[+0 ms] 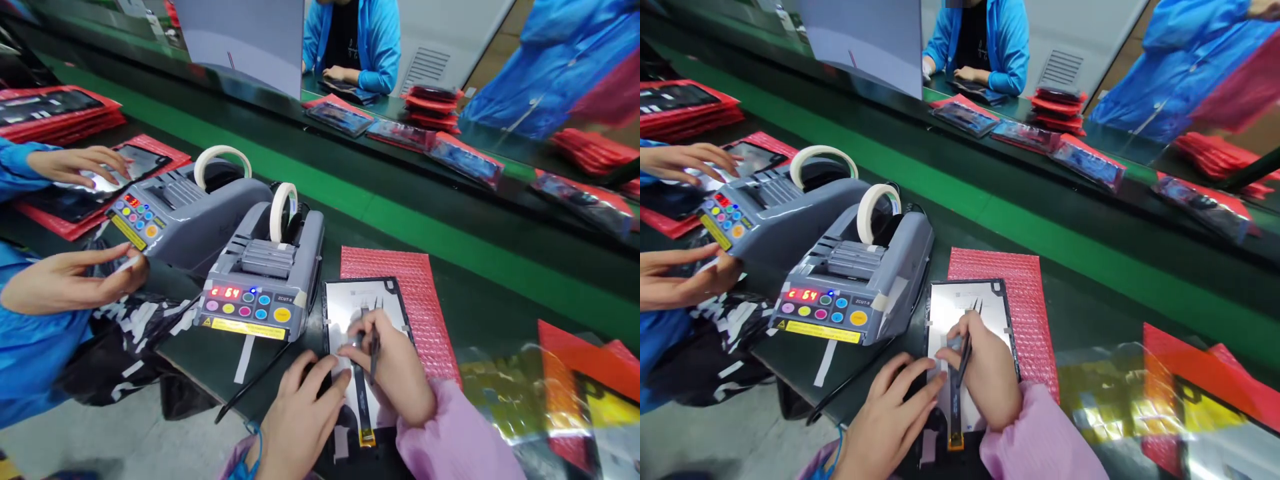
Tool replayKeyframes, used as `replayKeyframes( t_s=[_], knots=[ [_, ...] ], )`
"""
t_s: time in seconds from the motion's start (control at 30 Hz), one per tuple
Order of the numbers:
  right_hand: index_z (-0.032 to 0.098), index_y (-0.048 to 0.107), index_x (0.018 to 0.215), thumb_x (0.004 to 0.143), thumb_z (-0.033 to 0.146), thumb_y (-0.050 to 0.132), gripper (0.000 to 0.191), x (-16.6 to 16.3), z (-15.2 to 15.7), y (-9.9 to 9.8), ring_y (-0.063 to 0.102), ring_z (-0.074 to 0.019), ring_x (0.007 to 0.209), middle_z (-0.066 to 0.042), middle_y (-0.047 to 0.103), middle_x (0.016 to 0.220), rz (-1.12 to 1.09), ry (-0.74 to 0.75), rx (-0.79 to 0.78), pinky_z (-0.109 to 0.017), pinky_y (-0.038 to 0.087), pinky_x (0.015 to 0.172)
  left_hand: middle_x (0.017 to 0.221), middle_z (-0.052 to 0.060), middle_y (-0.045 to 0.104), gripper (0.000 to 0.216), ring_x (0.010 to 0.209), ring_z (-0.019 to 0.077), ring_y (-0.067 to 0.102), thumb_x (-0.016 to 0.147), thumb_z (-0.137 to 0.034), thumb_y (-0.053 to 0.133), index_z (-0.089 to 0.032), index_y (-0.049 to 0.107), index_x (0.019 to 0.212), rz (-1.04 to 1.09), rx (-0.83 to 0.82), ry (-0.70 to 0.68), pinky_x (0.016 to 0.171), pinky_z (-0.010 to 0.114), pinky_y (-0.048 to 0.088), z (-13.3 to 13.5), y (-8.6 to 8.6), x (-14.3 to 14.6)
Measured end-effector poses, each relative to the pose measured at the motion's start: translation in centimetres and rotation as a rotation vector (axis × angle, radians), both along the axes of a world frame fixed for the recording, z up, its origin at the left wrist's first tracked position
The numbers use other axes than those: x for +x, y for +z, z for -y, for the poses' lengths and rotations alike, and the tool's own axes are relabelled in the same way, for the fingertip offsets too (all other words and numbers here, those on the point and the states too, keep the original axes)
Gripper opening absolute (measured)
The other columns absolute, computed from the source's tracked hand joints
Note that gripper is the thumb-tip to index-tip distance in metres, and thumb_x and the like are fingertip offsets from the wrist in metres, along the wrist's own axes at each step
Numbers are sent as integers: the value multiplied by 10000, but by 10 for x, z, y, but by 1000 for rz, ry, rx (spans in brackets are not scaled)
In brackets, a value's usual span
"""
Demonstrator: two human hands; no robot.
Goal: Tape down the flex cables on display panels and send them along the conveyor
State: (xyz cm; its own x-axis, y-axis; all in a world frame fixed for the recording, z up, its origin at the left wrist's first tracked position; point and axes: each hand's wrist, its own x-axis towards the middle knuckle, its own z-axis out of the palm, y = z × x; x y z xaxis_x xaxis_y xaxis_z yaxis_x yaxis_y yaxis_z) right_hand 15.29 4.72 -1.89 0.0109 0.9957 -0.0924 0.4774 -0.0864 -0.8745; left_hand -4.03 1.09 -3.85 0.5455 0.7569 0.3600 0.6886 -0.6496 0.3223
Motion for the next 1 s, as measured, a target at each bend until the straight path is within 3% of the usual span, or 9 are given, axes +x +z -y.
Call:
replayKeyframes(
  t_s=[0.17, 0.23, 0.3, 0.4, 0.53, 0.67, 0.8, 0.9, 1.0],
  knots=[
    [272, 442, 983, 873, 501, 645, 326, 23, -25, 12, 675, -291, 854, -75, 687, 972, 307, -297, 131, -384, 468, 723, 1233, 76, 668, 317, 1127, 305, 560, 972, -190, 533, -286, 719, 1210, -24, 39, 1, 873, 409, 570, 0, 0, 1],
    [265, 411, 978, 873, 578, 581, 372, 51, -28, 21, 653, -356, 964, -148, 659, 1028, 405, -443, 114, -436, 465, 766, 1373, 130, 581, 312, 1217, 363, 526, 963, -234, 550, -275, 706, 1229, -23, 66, 26, 917, 511, 550, 0, 0, 2],
    [269, 378, 954, 848, 622, 553, 408, 81, -22, 28, 644, -382, 902, -154, 643, 950, 483, -548, 28, -453, 448, 720, 1507, 176, 456, 359, 1327, 414, 457, 949, -271, 579, -263, 665, 1297, -31, 87, 47, 976, 589, 503, 0, -1, 4],
    [290, 367, 900, 790, 646, 567, 423, 105, -1, 29, 612, -303, 612, -28, 597, 704, 479, -537, -106, -402, 430, 600, 1586, 198, 374, 470, 1411, 410, 405, 961, -310, 584, -244, 566, 1426, -63, 102, 24, 1059, 600, 439, -1, -5, 5],
    [301, 389, 844, 709, 611, 695, 456, 86, 18, 19, 585, -233, 580, 54, 564, 638, 219, -347, -91, -342, 451, 590, 1602, 203, 395, 519, 1440, 400, 406, 994, -370, 534, -215, 505, 1488, -109, 106, -21, 1105, 602, 390, -4, -5, 3],
    [289, 423, 802, 660, 404, 795, 414, 62, 14, 17, 505, -169, 542, 90, 518, 627, 38, -301, 42, -292, 422, 545, 1598, 212, 410, 506, 1436, 370, 435, 1016, -349, 491, -194, 488, 1497, -126, 145, -14, 1104, 554, 405, -7, -1, 1],
    [278, 451, 827, 750, 450, 748, 352, 78, -4, 37, 463, -139, 565, 85, 475, 678, -19, -342, 220, -268, 443, 555, 1576, 166, 470, 574, 1431, 366, 442, 1023, -456, 481, -199, 437, 1534, -137, 197, -3, 1100, 529, 411, -9, -2, 1],
    [295, 389, 931, 788, 496, 742, 431, 112, -33, 57, 477, -134, 646, 71, 455, 807, -3, -520, 401, -271, 470, 635, 1566, 125, 498, 565, 1425, 339, 460, 1019, -422, 479, -198, 424, 1534, -126, 191, 19, 1112, 502, 406, -10, -5, 2],
    [316, 263, 971, 891, 556, 588, 411, 150, -75, 63, 497, -142, 737, 47, 389, 921, 15, -738, 562, -300, 497, 725, 1540, 115, 532, 530, 1409, 321, 488, 1026, -385, 462, -179, 434, 1513, -108, 196, 32, 1109, 488, 415, -12, -6, 2]
  ],
)
